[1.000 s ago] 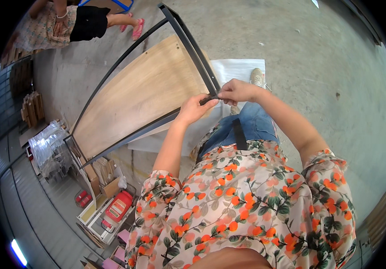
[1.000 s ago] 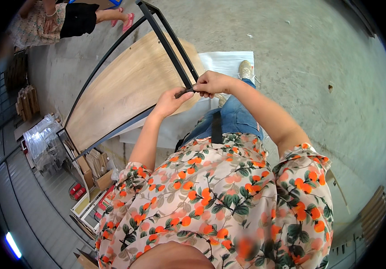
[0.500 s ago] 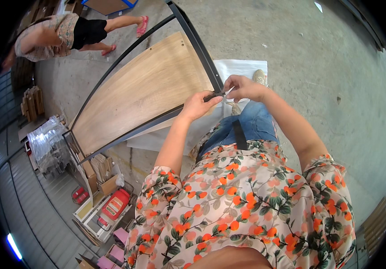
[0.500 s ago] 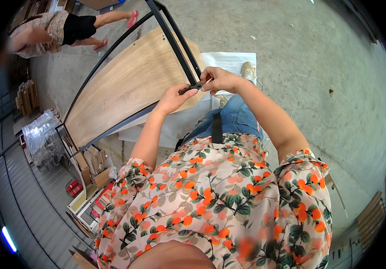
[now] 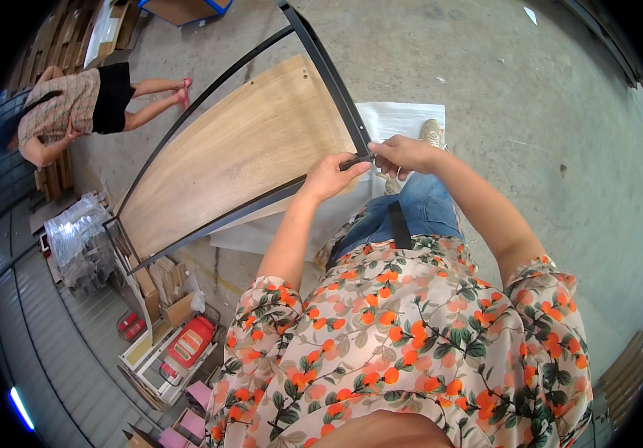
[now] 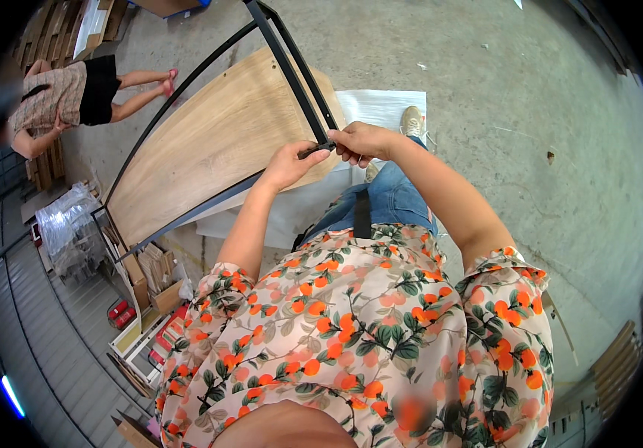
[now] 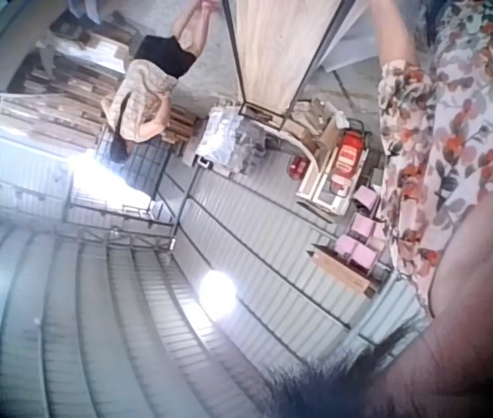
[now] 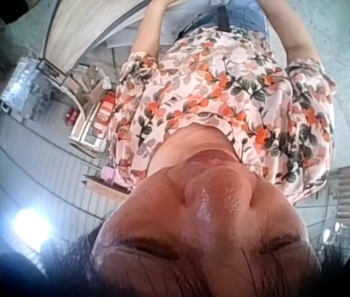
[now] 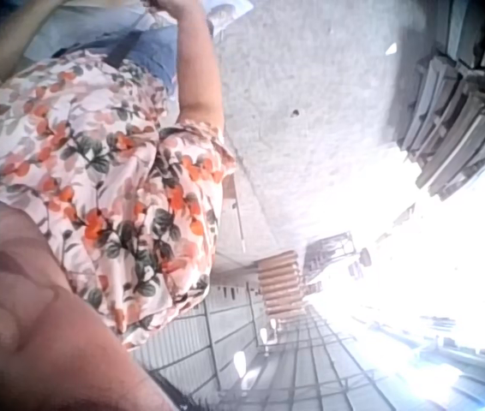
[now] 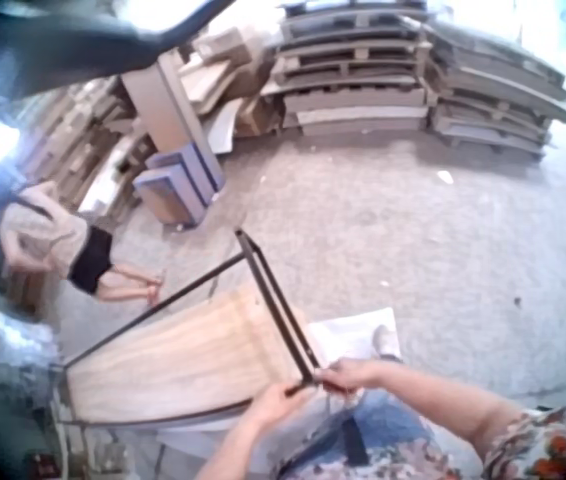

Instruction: The person assembles a metal frame onto a wooden shelf by positioning the frame around the shelf and inserting small screws into pre-drilled holes by hand.

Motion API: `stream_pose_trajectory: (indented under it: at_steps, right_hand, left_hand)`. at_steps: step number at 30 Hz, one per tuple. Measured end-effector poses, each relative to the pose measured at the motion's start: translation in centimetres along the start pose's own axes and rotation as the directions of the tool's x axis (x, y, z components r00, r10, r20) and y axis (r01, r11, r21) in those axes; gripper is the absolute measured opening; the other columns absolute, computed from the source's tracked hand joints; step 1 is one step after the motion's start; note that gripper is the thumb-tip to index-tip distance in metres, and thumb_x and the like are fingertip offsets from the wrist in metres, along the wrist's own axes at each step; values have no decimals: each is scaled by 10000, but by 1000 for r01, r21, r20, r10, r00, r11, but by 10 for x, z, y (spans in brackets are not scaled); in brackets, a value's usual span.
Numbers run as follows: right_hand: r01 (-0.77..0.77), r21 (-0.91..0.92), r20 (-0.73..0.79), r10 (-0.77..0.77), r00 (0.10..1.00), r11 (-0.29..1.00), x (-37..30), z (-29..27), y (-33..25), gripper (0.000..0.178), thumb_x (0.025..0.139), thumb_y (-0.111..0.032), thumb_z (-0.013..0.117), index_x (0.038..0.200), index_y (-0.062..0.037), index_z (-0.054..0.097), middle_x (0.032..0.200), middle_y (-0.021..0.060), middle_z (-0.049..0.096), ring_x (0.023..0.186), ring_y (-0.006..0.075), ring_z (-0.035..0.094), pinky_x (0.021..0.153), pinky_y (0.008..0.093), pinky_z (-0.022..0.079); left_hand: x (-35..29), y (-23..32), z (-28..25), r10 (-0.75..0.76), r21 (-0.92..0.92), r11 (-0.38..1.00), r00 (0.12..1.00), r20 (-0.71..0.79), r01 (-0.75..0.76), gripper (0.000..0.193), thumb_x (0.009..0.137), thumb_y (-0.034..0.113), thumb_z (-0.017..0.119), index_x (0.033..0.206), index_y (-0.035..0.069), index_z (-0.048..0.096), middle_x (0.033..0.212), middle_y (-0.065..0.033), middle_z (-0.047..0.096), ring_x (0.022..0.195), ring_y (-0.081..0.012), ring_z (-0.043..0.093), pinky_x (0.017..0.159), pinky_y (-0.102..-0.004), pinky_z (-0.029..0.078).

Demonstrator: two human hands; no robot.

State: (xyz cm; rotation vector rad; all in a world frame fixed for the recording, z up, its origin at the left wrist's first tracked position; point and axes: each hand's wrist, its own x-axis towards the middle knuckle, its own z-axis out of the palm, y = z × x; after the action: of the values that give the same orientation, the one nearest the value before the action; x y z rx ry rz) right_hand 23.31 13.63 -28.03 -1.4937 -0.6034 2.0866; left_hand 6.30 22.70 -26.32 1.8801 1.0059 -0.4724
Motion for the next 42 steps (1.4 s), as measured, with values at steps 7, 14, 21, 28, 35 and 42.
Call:
stream_pose_trajectory:
  at_steps: [7, 14, 21, 28, 35, 42]
  right_hand:
    - [344, 165, -35, -343, 939, 925, 8, -8, 24, 188, 775, -165, 523, 830, 13, 498, 705, 55, 501, 567, 99, 501, 464, 211, 437]
    - [265, 195, -62, -258, 964, 944, 8, -1, 27, 155, 766, -121, 518, 839, 15, 502, 722, 60, 513, 624, 114, 536, 490, 210, 452]
    - [242, 452, -375, -63, 925, 859, -12, -32, 79, 149, 761, -142, 502, 760, 7, 496, 636, 36, 464, 500, 103, 433, 419, 221, 371]
    - [123, 437, -192, -41, 980, 891, -11, -32, 99, 176, 767, -195, 449, 745, -23, 484, 565, 63, 460, 480, 162, 438, 462, 266, 371]
    - [-13, 71, -73, 18, 997, 997, 40, 14, 46, 181, 775, -202, 490, 818, -26, 492, 666, 39, 480, 562, 132, 468, 499, 252, 399]
    - [35, -338, 437, 124, 891, 940, 61, 86, -45, 83, 760, -32, 453, 833, -5, 484, 674, 41, 485, 563, 108, 478, 500, 224, 396]
  left_hand:
    - [0, 1, 0, 24, -11, 1000, 999, -26, -25, 433, 690, 449, 576, 855, 50, 605, 688, -84, 578, 649, -159, 530, 592, -270, 410]
    - [-8, 6, -2, -9, 11, 1000, 1000, 10, 9, 466, 676, 487, 567, 860, 61, 604, 730, -120, 589, 695, -218, 560, 622, -299, 425]
    - [-10, 4, 3, 82, -7, 997, 995, -51, -82, 495, 658, 498, 575, 882, 57, 594, 792, -129, 586, 751, -250, 551, 658, -318, 424]
    - [14, -32, 16, 427, 299, 898, 801, -420, -322, 499, 615, 409, 633, 967, 65, 544, 831, -122, 552, 816, -277, 519, 735, -337, 392]
    - [-17, -73, 41, 49, -156, 893, 436, -898, -422, 219, 696, 272, 590, 764, 65, 572, 734, -94, 542, 680, -255, 525, 611, -359, 403]
    - [-63, -79, 118, -632, -907, 20, 698, -337, -420, 355, 783, 349, 486, 711, 12, 571, 625, -50, 549, 526, -128, 522, 461, -242, 415]
